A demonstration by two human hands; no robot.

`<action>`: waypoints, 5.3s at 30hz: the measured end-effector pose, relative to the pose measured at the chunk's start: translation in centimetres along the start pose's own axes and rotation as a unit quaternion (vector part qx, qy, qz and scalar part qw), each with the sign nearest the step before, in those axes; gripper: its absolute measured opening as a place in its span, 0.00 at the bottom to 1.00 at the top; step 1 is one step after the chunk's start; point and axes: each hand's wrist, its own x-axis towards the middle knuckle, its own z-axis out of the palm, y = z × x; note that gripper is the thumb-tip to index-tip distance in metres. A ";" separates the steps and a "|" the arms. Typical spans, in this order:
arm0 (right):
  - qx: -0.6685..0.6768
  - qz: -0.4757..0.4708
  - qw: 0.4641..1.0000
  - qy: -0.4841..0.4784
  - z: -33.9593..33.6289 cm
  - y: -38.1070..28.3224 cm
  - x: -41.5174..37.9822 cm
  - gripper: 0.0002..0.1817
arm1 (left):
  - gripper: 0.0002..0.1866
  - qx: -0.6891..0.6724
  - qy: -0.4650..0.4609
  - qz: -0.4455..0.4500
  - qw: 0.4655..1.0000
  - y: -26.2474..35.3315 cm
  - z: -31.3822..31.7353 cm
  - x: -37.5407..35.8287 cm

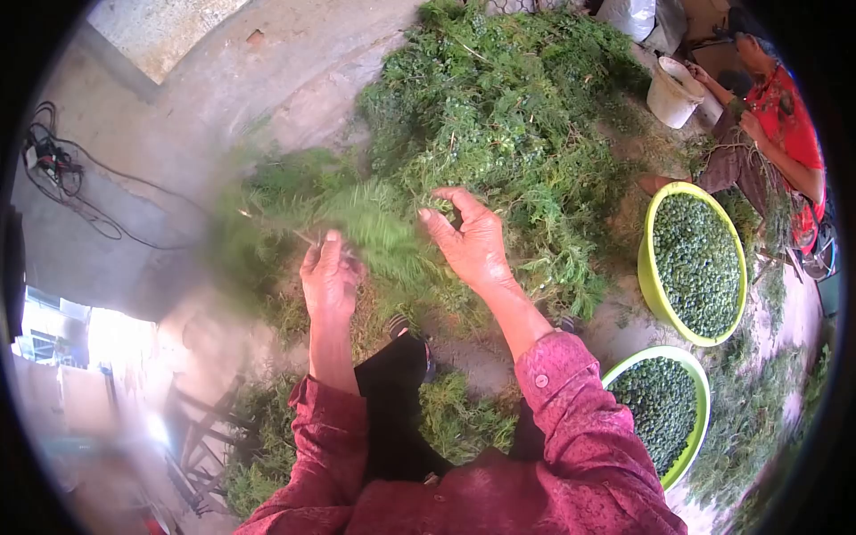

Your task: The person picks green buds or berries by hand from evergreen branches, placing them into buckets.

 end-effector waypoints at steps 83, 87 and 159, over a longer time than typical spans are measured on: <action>0.517 0.575 0.568 -0.280 6.8 -1.2 -7.3 0.08 | 0.09 -0.020 0.209 0.149 0.966 -1.3 -1.9 3.7; 0.538 0.581 0.539 -0.286 6.5 -2.3 -7.3 0.09 | 0.07 -0.086 0.207 0.114 0.968 -1.5 -2.0 2.9; 0.266 0.501 0.786 -0.245 -1.0 -8.4 -13.2 0.06 | 0.11 -0.229 0.096 0.011 0.969 0.5 -3.1 2.6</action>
